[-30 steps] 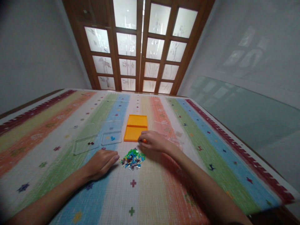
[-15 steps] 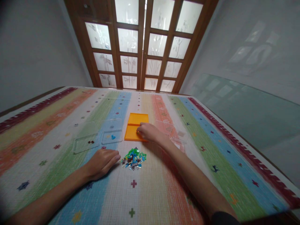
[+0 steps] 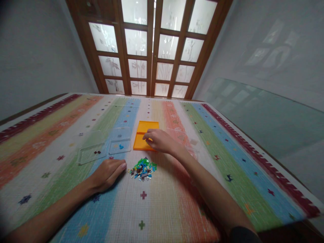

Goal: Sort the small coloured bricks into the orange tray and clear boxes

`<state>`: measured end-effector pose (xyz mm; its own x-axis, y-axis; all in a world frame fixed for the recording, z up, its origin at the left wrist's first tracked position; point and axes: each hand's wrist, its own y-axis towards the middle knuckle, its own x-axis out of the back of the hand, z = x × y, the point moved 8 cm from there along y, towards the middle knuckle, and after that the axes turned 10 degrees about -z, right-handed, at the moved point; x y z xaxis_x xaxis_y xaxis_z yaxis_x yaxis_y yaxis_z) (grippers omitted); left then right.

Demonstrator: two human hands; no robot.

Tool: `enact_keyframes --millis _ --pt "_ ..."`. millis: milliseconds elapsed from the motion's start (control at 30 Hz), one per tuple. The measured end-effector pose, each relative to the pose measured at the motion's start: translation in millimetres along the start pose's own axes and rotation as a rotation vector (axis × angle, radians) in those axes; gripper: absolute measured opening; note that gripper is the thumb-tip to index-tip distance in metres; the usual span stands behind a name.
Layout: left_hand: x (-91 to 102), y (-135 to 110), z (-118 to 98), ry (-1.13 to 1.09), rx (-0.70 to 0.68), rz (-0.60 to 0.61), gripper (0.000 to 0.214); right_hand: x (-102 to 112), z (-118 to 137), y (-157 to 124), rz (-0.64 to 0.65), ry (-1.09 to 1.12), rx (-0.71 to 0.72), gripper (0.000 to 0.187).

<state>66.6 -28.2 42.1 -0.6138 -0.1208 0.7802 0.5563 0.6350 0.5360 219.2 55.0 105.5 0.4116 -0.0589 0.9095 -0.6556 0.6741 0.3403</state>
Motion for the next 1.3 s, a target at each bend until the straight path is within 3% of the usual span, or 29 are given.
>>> enact_keyframes --millis 133,267,367,533,767,933,1133,1300 --pt "15.2 1.8 1.2 -0.05 0.044 -0.15 0.038 -6.1 43.5 -4.8 0.087 0.082 0.118 0.018" --pt "29.8 0.5 2.5 -0.087 0.081 -0.285 0.037 -34.4 75.8 -11.8 0.226 0.062 0.182 0.017" --pt "35.7 -1.1 2.9 -0.075 0.084 -0.343 0.038 -53.3 86.5 -16.6 0.268 0.027 0.206 0.017" --pt "36.0 -1.7 3.6 -0.032 0.075 -0.351 0.04 -63.0 88.7 -21.2 0.224 0.029 0.208 0.016" --pt "34.8 -1.3 3.9 -0.037 0.091 -0.312 0.041 -54.0 87.7 -28.0 0.225 0.042 0.252 0.025" --pt "33.1 -2.1 4.2 -0.025 0.086 -0.308 0.041 -56.3 89.9 -33.5 0.298 0.006 0.281 0.012" --pt "31.2 -1.8 3.7 -0.013 0.059 -0.301 0.042 -60.7 92.0 -34.0 0.3 0.006 0.285 0.01" --pt "31.4 -1.7 2.5 -0.023 0.041 -0.304 0.041 -41.7 84.6 -30.8 0.281 0.145 0.25 0.005"
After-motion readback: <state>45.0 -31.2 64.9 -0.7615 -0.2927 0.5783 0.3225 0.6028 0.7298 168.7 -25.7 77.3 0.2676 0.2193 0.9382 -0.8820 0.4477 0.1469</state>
